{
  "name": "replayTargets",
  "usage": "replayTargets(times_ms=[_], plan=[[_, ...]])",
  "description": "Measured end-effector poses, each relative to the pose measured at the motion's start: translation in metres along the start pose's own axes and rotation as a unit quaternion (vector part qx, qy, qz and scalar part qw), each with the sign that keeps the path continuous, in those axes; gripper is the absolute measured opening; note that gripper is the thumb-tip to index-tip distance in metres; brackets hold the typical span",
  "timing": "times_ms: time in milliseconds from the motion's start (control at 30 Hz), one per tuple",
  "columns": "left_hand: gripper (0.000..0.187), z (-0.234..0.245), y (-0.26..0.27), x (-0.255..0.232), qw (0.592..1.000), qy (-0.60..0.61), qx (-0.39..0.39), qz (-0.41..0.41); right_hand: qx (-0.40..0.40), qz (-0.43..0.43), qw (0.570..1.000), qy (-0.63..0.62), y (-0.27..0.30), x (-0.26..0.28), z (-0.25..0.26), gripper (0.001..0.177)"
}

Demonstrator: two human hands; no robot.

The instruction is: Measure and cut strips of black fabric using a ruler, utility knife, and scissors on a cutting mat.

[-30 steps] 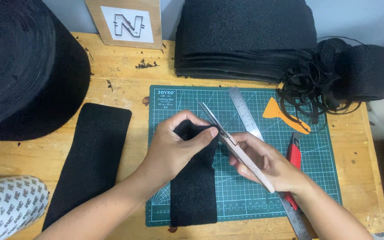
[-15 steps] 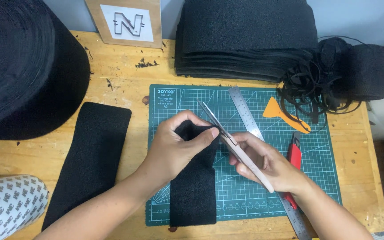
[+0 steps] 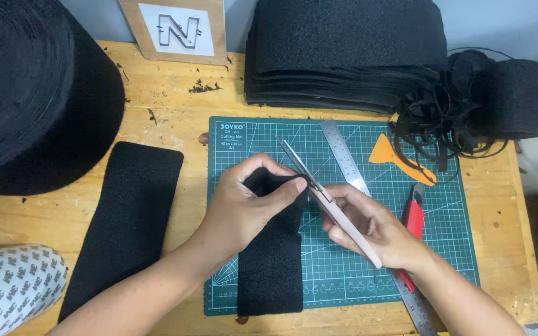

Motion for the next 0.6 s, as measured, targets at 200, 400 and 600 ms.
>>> replayTargets(times_ms=[200,400,600], plan=[[0.013,0.000,0.000,0.003,1.000,-0.007,0.009,0.006,0.002,0.001,1.000,0.001,-0.001,0.010,0.001,0.052],[0.013,-0.001,-0.001,0.005,1.000,0.007,0.010,-0.015,-0.014,0.013,1.000,-0.018,0.000,0.006,-0.001,0.048],[0.014,0.001,-0.001,0.003,1.000,0.009,0.004,-0.021,-0.036,0.012,0.999,-0.012,0.003,-0.008,0.006,0.042]])
Point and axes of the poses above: each hand's wrist, its own y-axis away from the middle knuckle, its own z-axis out of the back of the hand, x = y × z, the point moved 3 cm from there along -y, towards the middle knuckle, and after that the axes turned 9 degrees about -x, right-handed, at the moved point
